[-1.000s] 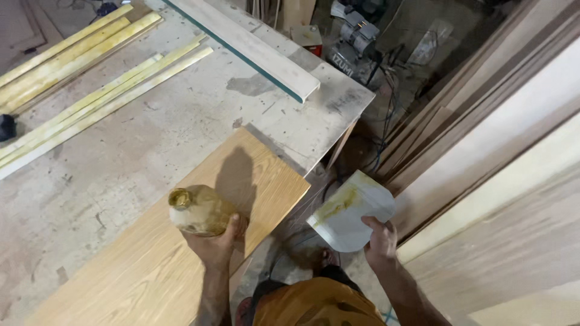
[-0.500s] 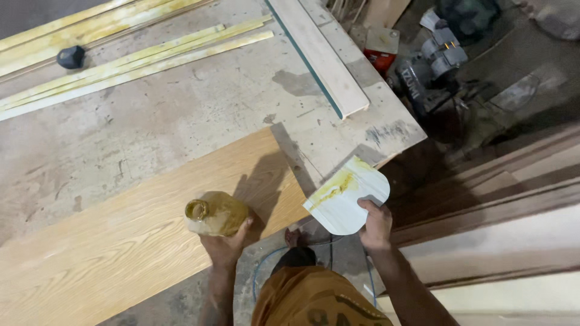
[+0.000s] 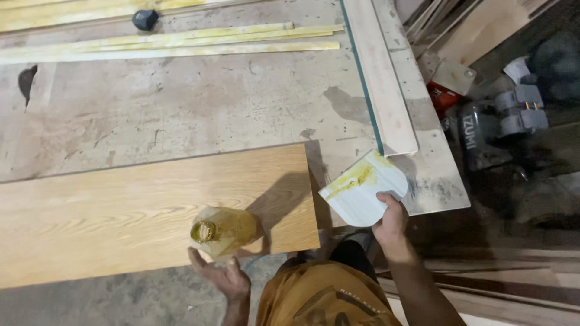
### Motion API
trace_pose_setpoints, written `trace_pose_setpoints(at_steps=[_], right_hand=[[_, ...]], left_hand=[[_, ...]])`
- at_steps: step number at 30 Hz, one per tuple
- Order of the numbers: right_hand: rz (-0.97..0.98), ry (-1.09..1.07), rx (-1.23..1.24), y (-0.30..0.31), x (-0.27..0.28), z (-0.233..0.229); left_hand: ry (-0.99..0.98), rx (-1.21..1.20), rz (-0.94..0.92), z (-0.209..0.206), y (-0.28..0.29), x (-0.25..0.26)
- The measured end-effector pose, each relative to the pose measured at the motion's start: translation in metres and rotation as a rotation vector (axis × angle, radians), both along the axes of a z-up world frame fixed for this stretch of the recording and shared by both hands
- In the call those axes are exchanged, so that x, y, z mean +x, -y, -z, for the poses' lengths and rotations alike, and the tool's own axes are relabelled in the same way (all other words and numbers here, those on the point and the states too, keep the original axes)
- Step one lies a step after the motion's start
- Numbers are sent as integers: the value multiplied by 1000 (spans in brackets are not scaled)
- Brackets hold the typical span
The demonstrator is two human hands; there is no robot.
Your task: The person applies a liquid finish to a wooden board using a plastic spreader, pouring the liquid from a bottle and smoothing it across the surface.
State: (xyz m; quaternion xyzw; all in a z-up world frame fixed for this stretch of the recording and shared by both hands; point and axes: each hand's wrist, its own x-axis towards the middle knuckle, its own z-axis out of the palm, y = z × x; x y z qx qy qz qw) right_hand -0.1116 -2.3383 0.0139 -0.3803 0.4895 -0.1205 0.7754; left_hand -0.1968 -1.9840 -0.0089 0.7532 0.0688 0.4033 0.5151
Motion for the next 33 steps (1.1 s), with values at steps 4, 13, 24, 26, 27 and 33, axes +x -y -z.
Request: trace_pose_setpoints(at_steps=[4, 13, 24, 26, 27, 33], right_hand=[[-53, 66, -25, 22, 37, -8], [-301, 111, -40, 102, 71, -28], [-280, 95, -41, 147, 61, -48], [-298, 95, -37, 152, 55, -42], [-314, 100, -36, 153, 55, -41], [-466, 42, -48, 151, 42, -20]], left_hand=[[-471, -746, -497, 47, 26, -17], [-645, -1407, -388, 102, 146, -12], [-349, -1381, -300, 99, 191, 14], [-339, -1386, -312, 107, 190, 12], [-326, -1393, -318, 110, 189, 15], [-353, -1387, -346, 157, 176, 5]])
